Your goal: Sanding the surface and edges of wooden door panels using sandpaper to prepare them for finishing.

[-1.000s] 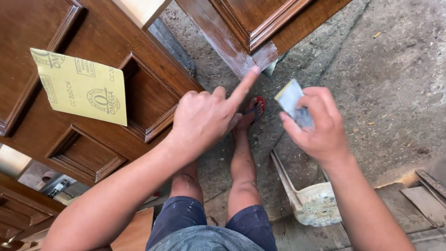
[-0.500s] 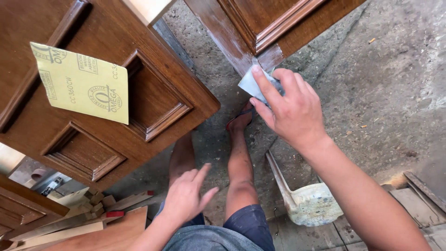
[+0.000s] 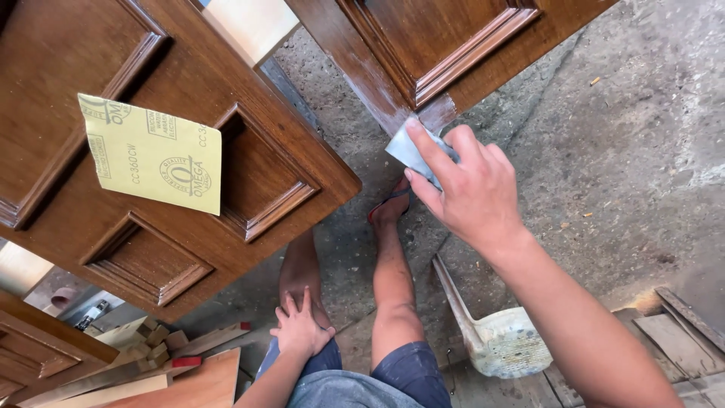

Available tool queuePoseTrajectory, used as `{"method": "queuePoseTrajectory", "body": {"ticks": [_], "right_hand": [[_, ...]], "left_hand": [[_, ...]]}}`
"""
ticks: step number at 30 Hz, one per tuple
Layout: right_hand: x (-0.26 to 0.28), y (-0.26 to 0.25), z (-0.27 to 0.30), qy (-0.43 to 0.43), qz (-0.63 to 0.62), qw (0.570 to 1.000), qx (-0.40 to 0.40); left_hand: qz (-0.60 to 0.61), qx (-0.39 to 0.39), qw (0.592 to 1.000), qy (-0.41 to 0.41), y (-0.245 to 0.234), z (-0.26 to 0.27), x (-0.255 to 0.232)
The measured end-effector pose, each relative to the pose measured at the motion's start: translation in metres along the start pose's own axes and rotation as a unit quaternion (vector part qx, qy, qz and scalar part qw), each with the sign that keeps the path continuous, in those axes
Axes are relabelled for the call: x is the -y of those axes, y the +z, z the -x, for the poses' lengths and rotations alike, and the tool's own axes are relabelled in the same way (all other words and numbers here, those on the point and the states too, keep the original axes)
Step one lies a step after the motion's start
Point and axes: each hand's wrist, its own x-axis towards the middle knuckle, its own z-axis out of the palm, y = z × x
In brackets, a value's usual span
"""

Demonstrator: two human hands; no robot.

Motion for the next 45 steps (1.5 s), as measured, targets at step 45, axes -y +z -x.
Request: {"method": "queuePoseTrajectory", "body": {"ticks": [45], "right_hand": [[0.002, -0.013, -0.005, -0.061, 0.023, 0.998, -0.005]], "left_hand": [[-0.043, -0.043, 0.997, 0.037, 0.022, -0.041, -0.016]]}}
